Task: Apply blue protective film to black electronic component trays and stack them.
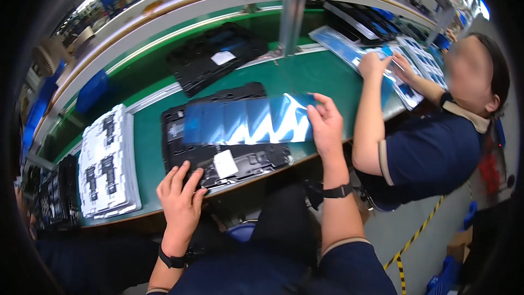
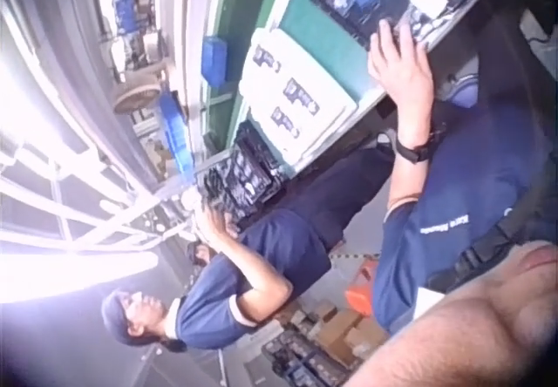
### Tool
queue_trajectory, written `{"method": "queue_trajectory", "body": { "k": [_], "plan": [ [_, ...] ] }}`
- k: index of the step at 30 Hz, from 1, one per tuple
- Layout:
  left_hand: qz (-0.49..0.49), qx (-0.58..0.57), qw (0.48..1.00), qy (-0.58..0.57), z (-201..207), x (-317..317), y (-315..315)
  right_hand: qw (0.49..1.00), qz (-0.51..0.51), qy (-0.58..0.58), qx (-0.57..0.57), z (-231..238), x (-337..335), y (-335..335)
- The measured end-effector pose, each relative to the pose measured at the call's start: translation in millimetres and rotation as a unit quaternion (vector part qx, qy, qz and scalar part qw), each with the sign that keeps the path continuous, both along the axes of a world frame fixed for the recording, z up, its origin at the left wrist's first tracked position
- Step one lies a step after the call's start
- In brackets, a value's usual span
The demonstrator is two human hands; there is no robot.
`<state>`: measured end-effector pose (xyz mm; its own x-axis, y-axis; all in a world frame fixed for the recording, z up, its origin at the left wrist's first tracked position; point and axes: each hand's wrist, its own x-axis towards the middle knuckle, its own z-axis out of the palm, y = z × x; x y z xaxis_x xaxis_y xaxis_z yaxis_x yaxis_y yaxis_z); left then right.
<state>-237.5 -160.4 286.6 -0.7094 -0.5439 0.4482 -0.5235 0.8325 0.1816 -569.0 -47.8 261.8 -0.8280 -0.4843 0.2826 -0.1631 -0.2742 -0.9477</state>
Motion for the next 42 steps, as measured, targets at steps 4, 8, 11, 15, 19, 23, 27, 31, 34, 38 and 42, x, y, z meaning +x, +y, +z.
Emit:
{"method": "queue_trajectory", "body": {
  "k": [4,8,11,15,19,23,27,31,34,38,42],
  "plan": [
    [0.031,0.005,0.999,0.004,-5,0,5,0.994,0.048,-0.057,-0.083,3,-1,0],
    [0.039,0.005,0.999,0.004,-8,-5,6,0.979,0.102,-0.127,-0.125,5,15,15],
    [0.033,-0.013,0.999,-0.006,-9,-6,8,0.975,0.119,-0.148,-0.115,1,33,32],
    [0.033,-0.008,0.999,0.021,-14,1,5,0.969,0.142,-0.174,-0.105,20,60,36],
    [0.013,-0.011,0.998,0.067,-19,5,5,0.961,0.192,-0.168,-0.110,38,83,33],
    [-0.066,0.107,0.982,0.142,-10,1,12,0.956,0.209,-0.180,-0.098,36,110,21],
    [-0.155,0.183,0.956,0.171,-7,-7,17,0.950,0.222,-0.197,-0.096,36,139,11],
    [-0.166,0.229,0.938,0.201,-6,-3,18,0.947,0.261,-0.171,-0.074,35,161,11],
    [-0.125,0.192,0.953,0.198,-4,7,9,0.938,0.302,-0.163,-0.041,40,167,11],
    [-0.115,0.153,0.952,0.238,12,24,6,0.955,0.293,0.043,-0.028,39,167,12],
    [-0.160,0.142,0.947,0.241,29,54,10,0.916,0.255,0.303,0.068,60,168,13]
  ]
}}
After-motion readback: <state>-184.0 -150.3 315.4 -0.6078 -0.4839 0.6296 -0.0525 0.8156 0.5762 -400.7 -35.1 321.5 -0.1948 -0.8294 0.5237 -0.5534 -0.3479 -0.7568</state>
